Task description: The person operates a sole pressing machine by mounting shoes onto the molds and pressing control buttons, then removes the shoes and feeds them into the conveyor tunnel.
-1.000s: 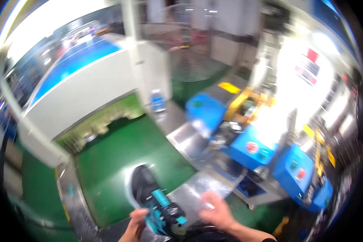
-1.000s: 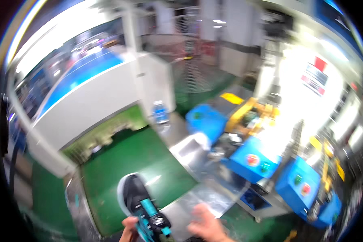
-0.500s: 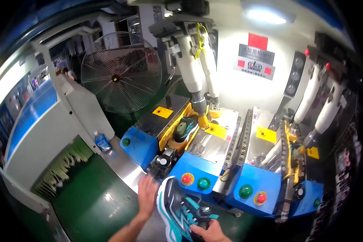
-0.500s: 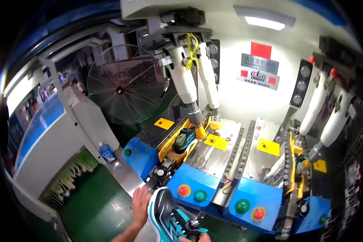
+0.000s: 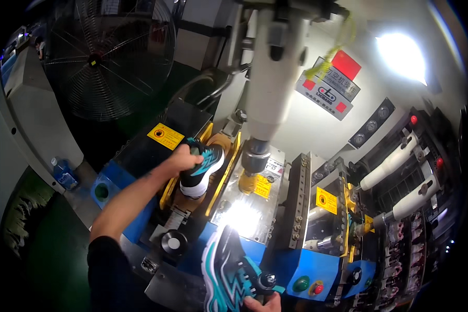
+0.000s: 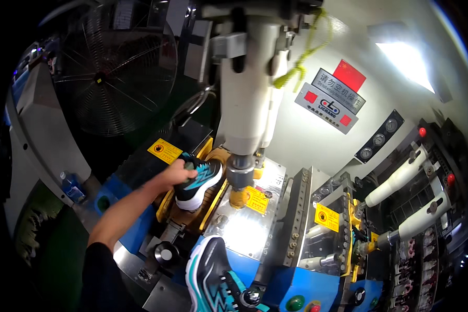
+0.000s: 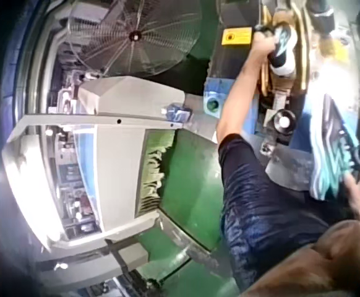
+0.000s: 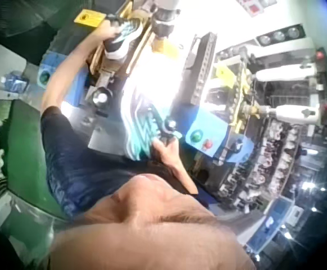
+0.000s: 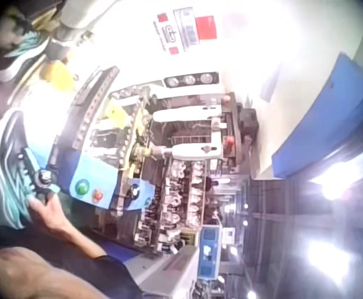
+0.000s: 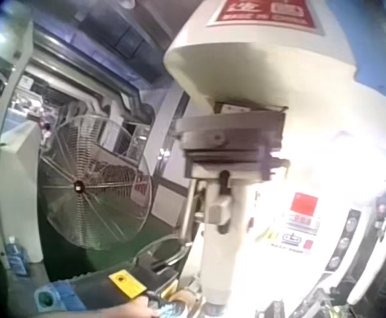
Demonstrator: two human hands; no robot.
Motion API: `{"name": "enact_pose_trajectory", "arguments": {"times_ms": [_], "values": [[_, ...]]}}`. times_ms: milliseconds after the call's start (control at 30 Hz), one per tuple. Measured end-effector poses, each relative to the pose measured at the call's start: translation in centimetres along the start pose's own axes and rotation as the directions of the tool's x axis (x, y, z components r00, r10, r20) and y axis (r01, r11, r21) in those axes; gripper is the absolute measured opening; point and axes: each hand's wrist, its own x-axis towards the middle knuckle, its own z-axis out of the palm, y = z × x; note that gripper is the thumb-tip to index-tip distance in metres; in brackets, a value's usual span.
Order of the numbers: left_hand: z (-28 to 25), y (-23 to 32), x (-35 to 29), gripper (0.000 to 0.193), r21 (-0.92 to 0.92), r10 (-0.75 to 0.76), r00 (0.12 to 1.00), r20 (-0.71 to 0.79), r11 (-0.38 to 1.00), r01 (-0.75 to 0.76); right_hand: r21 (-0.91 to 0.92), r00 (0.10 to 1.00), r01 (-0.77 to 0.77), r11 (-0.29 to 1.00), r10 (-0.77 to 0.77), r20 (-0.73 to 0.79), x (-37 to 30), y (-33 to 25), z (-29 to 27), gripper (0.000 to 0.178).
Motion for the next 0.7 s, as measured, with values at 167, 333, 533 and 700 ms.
{"name": "enact_pose_trajectory", "arguments": {"times_ms": [167,333,533,700], "values": [[-7.8,-4.0,-15.9,0.073,-0.680,-0.205,0.961,-0.186,0.732,0.025,-0.130,0.981,0.000,0.992,0.025,0.194,5.3,-0.4,2.6,0.041],[-8.7,-14.1,-32.4,0.066,-0.912,-0.395,0.831,-0.391,0.291,-0.291,-0.091,0.910,-0.360,0.928,0.371,0.183,22.5,-7.1,9.5,0.022],[-7.4,-16.6,-46.8,0.048,-0.567,-0.609,0.575,-0.547,0.774,0.281,-0.790,0.884,0.235,0.566,-0.463,-0.069,34.7,-0.3,16.5,0.054],[-1.6,-21.8,-53.6,0.047,-0.766,-0.844,0.301,-0.445,0.532,0.361,-0.745,0.862,0.327,0.581,-0.507,-0.017,34.2,0.2,19.4,0.069]]}}
